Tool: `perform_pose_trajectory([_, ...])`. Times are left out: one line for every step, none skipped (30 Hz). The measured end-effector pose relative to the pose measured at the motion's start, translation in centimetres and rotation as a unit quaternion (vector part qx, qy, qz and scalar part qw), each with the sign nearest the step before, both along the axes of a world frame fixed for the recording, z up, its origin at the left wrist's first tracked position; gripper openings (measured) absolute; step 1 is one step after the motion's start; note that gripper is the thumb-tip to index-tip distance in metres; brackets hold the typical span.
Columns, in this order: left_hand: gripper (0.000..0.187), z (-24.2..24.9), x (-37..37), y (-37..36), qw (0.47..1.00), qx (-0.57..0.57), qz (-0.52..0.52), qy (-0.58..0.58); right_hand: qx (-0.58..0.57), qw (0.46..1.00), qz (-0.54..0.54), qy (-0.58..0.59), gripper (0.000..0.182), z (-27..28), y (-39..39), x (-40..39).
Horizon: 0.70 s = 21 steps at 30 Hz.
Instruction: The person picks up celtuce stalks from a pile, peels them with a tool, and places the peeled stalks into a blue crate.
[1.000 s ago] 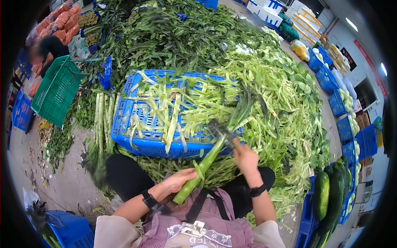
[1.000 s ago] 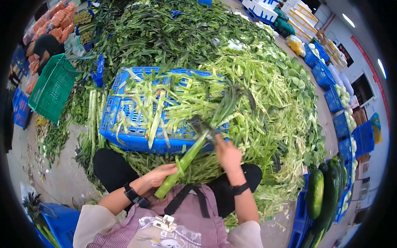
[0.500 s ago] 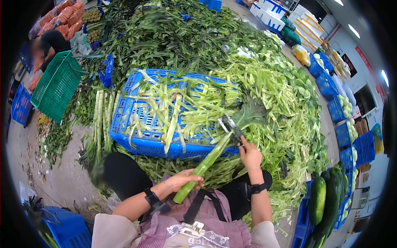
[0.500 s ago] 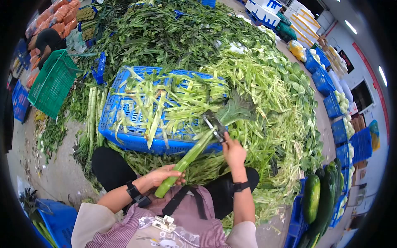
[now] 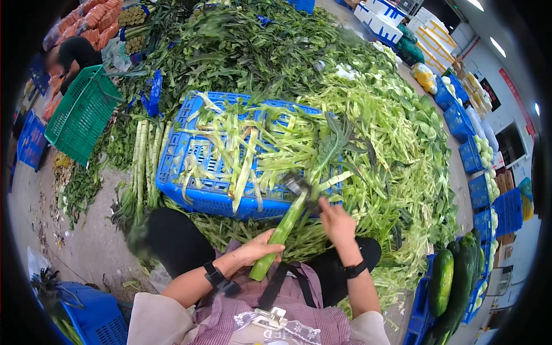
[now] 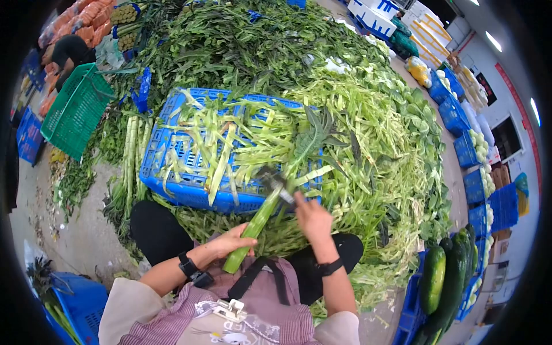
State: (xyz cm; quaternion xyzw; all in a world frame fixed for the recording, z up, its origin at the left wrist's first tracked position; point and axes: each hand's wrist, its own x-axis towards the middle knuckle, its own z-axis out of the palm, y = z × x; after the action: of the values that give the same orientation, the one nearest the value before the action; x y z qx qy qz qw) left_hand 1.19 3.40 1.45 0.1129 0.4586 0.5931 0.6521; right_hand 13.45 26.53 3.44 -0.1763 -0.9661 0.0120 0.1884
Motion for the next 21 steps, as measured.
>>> perform_pose_trajectory([0.053,0.0,0.0,-0.1,1.000,-0.004,0.000,0.016,-0.016,0.998,-0.060,0.007,0.044,0.1,1.6,-0.5])
perform_pose_trajectory([0.054,0.1,-0.1,-0.3,0.999,-0.009,-0.001,0.032,-0.030,0.996,-0.089,0.005,0.042,-0.4,3.4,-0.5])
perform_pose_trajectory([0.054,0.5,-0.1,-0.3,0.999,-0.009,0.000,0.034,-0.069,0.995,-0.064,0.028,0.041,-0.4,3.9,-0.5])
perform_pose_trajectory([0.053,1.0,-0.1,-0.3,0.997,-0.015,0.007,0.071,-0.108,0.992,-0.039,0.050,0.041,-0.5,4.3,-0.6])
perform_pose_trajectory([0.052,1.2,0.0,-0.2,0.994,-0.022,0.014,0.105,-0.108,0.992,-0.040,0.048,0.041,0.1,3.7,-0.8])
perform_pose_trajectory([0.052,1.0,0.0,-0.4,0.995,-0.023,0.012,0.101,-0.353,0.925,-0.135,0.043,0.042,1.3,2.3,-0.9])
perform_pose_trajectory([0.050,0.4,-0.2,-0.6,0.999,0.009,0.033,-0.030,-0.571,0.790,-0.220,0.037,0.043,1.8,1.4,-0.9])
perform_pose_trajectory([0.049,-0.2,-0.4,-0.8,0.985,0.040,0.055,-0.159,-0.344,0.929,-0.128,0.046,0.043,-0.1,0.9,0.0])
perform_pose_trajectory([0.047,-0.9,-0.5,-0.9,0.983,0.075,0.044,-0.160,-0.244,0.965,-0.066,0.063,0.042,0.1,-0.7,0.4])
perform_pose_trajectory([0.047,-1.6,-0.5,-1.0,0.983,0.074,0.045,-0.162,-0.141,0.987,-0.003,0.079,0.041,0.3,-2.5,0.8])
perform_pose_trajectory([0.047,-2.1,-0.4,-1.0,0.983,0.077,0.043,-0.162,-0.109,0.993,0.043,0.028,0.041,1.5,-4.5,1.1])
perform_pose_trajectory([0.047,-2.4,-0.2,-1.1,0.983,0.079,0.040,-0.162,-0.076,0.993,0.088,-0.024,0.041,2.3,-6.1,1.3])
perform_pose_trajectory([0.047,-2.5,-0.1,-1.1,0.983,0.079,0.040,-0.163,-0.079,0.988,0.127,-0.023,0.043,2.3,-6.8,1.3])
perform_pose_trajectory([0.053,-2.6,0.0,-1.1,0.986,0.076,0.026,-0.143,-0.079,0.988,0.127,-0.023,0.043,2.3,-6.3,1.1])
perform_pose_trajectory([0.058,-2.6,0.1,-1.2,0.990,0.072,0.012,-0.123,-0.052,0.993,0.102,-0.028,0.045,2.3,-5.2,0.8])
perform_pose_trajectory([0.058,-2.7,0.3,-1.2,0.990,0.072,0.011,-0.122,-0.024,0.996,0.076,-0.032,0.046,2.2,-3.9,0.4])
perform_pose_trajectory([0.061,-2.6,0.4,-1.1,0.989,0.088,0.015,-0.121,-0.021,0.998,0.050,-0.014,0.044,1.8,-2.0,0.1])
perform_pose_trajectory([0.063,-2.6,0.4,-1.0,0.987,0.103,0.021,-0.119,-0.027,0.999,-0.001,-0.019,0.042,1.8,-0.4,-0.2])
perform_pose_trajectory([0.068,-2.8,0.3,-1.1,0.988,0.109,0.013,-0.112,-0.028,0.999,-0.012,0.010,0.041,1.0,1.8,-0.5])
perform_pose_trajectory([0.068,-2.5,0.2,-1.1,0.988,0.110,0.016,-0.109,-0.036,0.996,-0.074,-0.039,0.042,1.1,3.2,-0.6])
perform_pose_trajectory([0.066,-1.9,0.2,-1.0,0.990,0.102,0.021,-0.095,-0.080,0.995,-0.052,-0.018,0.042,0.7,4.7,-0.6])
